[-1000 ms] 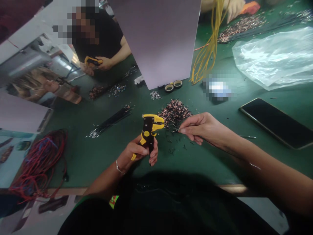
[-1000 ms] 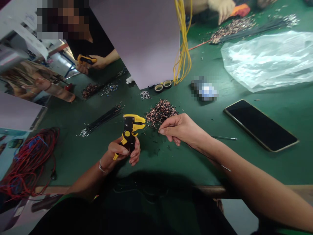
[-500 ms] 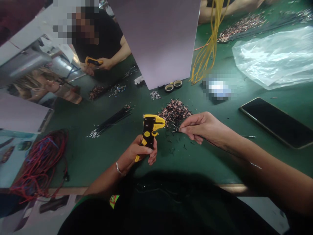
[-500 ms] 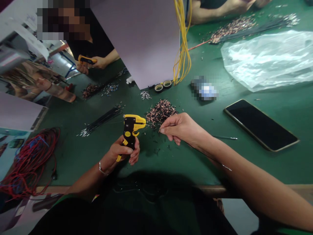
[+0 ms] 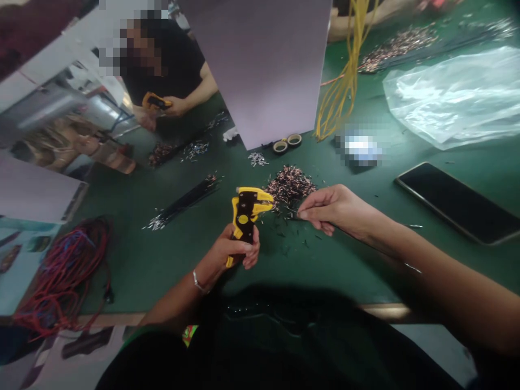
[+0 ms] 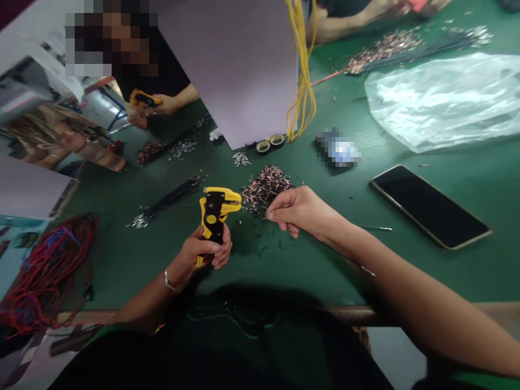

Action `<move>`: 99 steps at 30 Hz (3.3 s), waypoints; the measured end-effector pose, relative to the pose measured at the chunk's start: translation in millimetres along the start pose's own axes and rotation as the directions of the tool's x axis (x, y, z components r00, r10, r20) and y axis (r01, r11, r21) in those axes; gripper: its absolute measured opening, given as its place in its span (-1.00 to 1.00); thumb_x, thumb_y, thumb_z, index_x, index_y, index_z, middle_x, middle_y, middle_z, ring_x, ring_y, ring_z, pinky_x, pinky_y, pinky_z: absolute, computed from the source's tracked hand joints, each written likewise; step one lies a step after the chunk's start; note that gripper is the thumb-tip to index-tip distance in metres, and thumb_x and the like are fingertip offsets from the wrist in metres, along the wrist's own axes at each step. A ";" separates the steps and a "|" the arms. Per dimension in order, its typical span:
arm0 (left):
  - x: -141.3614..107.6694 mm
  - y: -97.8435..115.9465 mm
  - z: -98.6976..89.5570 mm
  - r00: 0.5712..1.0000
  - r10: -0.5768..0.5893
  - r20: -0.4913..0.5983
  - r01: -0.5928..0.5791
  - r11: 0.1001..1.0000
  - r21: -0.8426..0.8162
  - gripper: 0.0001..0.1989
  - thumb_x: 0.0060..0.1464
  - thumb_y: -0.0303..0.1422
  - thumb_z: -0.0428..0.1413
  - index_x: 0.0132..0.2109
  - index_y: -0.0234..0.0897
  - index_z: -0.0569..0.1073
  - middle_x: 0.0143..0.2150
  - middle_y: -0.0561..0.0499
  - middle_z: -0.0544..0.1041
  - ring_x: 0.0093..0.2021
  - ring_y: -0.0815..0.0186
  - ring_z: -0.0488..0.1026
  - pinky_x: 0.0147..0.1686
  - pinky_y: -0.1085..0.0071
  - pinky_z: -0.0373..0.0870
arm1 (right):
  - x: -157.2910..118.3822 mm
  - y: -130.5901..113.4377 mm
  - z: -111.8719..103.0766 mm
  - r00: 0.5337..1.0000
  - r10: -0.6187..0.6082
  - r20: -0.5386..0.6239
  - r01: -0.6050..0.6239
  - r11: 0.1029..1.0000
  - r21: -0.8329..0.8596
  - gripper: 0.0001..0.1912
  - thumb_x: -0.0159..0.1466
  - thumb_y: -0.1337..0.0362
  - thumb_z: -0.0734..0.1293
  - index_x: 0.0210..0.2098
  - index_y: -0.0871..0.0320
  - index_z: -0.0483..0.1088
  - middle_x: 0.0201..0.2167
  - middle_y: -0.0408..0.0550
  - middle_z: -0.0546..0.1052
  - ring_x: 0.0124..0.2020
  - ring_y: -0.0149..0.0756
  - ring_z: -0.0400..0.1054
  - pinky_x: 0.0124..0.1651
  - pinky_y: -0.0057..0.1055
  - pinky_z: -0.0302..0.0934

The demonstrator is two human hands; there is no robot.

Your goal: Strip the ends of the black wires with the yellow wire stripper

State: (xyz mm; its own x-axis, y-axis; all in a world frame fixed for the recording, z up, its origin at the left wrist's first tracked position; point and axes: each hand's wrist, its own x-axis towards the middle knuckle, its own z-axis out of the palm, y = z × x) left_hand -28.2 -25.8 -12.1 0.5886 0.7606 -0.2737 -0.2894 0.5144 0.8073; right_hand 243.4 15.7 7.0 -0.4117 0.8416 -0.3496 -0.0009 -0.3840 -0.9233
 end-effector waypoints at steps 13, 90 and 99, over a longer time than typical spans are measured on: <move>6.2 4.3 -7.5 0.990 0.135 -0.050 -0.133 0.990 0.041 -0.69 -0.16 -0.47 0.24 -0.18 -0.40 0.46 -0.46 0.01 0.47 -0.55 0.33 0.40 -0.49 0.30 0.41 | -1.0 -1.6 0.4 1.000 -0.015 -0.012 0.015 1.000 -0.002 -0.89 0.03 0.30 0.49 -0.49 0.20 0.50 -0.76 -0.21 0.40 -0.79 -0.55 0.14 -0.74 -0.52 0.07; -0.8 -2.9 12.9 0.987 0.160 -0.019 -0.138 0.898 0.417 -0.63 0.02 -0.36 0.31 -0.04 -0.37 0.45 -0.23 -0.10 0.52 -0.24 0.23 0.49 -0.14 0.24 0.42 | -22.8 -2.8 46.0 0.990 0.099 0.104 -0.115 0.981 0.155 -0.89 0.07 0.32 0.40 -0.55 0.16 0.41 -0.79 -0.23 0.42 -0.87 -0.50 0.15 -0.84 -0.53 0.10; 0.2 -8.8 6.7 0.979 0.199 -0.053 -0.150 0.864 0.482 -0.69 0.05 -0.35 0.30 -0.09 -0.36 0.44 -0.29 -0.06 0.50 -0.30 0.28 0.49 -0.21 0.31 0.44 | -22.7 -1.6 46.8 0.986 0.113 0.123 -0.131 0.980 0.151 -0.87 0.09 0.31 0.39 -0.56 0.16 0.40 -0.79 -0.23 0.43 -0.88 -0.49 0.17 -0.84 -0.55 0.08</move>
State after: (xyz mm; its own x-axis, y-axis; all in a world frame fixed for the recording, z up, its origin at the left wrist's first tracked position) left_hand -20.4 -32.8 -15.8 0.4785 0.8677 -0.1347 0.0254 0.1396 0.9899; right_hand 210.1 -20.5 23.9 -0.5182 0.7397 -0.4293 -0.0842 -0.5436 -0.8351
